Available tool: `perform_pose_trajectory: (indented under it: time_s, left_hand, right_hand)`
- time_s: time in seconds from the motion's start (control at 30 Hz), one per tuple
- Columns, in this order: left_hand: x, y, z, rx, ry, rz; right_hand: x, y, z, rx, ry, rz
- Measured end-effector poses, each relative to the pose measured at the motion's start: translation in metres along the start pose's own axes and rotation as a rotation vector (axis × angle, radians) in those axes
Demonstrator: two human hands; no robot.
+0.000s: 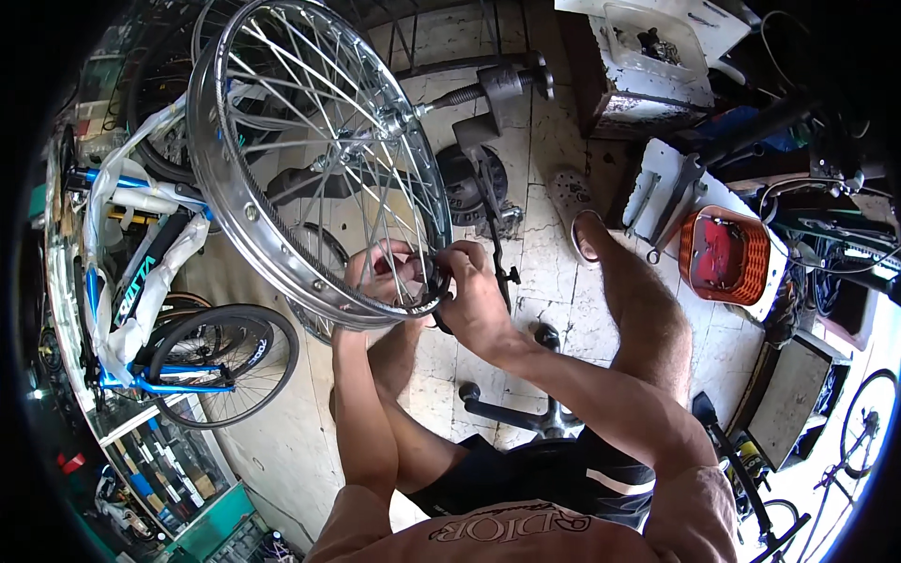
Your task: The person uses a spoke wrench to adjust the tension of the spokes on a bicycle wheel mounted on a truing stand. They rotate the wheel to check for lateral wobbles and tighten or loosen specific nipples to align the rim. The person works methodically around the wheel, making small adjustments to ensure the wheel is straight.
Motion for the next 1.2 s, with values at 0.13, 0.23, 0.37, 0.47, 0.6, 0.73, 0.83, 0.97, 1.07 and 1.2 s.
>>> perform_pose_trajectory:
  time_s: [0.13,0.23,0.37,0.47,0.6,0.73,0.83,0.97,1.07,1.2]
  left_hand:
    - [-0.028,-0.003,0.016,-0.116,-0.244,0.230]
    - [-0.023,-0.007,0.011,-0.094,-0.400,0.222]
    - [-0.044,-0.013,0.018,-0.053,-0.489,0.143]
    - [-0.059,-0.027,0.013,-0.086,-0.529,0.101]
    - [-0.061,-0.037,0.014,-0.132,-0.542,0.056]
    - [-0.032,-0.031,0.015,-0.148,-0.485,-0.008]
    - [-0.019,-0.027,0.020,0.009,-0.619,-0.004]
    - [-0.016,-0.024,0.014,-0.055,-0.377,0.046]
    - [-0.015,-0.020,0.010,-0.126,-0.170,0.001]
    - [-0.002,-0.019,0.003,-0.031,-0.344,0.048]
  right_hand:
    - [0.018,-0.011,-0.010,0.018,0.115,-0.057]
    - [0.046,-0.023,-0.016,0.002,0.070,-0.214]
    - [0.069,-0.036,-0.025,-0.110,-0.083,-0.446]
    - [0.078,-0.039,-0.026,-0.132,-0.096,-0.476]
    - [0.068,-0.036,-0.025,-0.107,0.012,-0.339]
    - [0.045,-0.036,-0.017,-0.141,-0.061,-0.257]
    - [0.029,-0.030,-0.011,-0.119,-0.089,-0.243]
    - [0.023,-0.026,-0.004,-0.071,-0.058,-0.191]
    - [0.020,-0.025,-0.005,-0.074,-0.062,-0.169]
    - [0.014,-0.018,-0.008,-0.046,0.046,-0.050]
Point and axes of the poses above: each hand's wrist, its own y-axis towards the middle knuckle, its own z-axis out of the palm, x = y × z, the point moved 10 cm from there along y, towards the middle knuckle, and after that the axes turned 6 degrees about z, right-handed, at the moved point
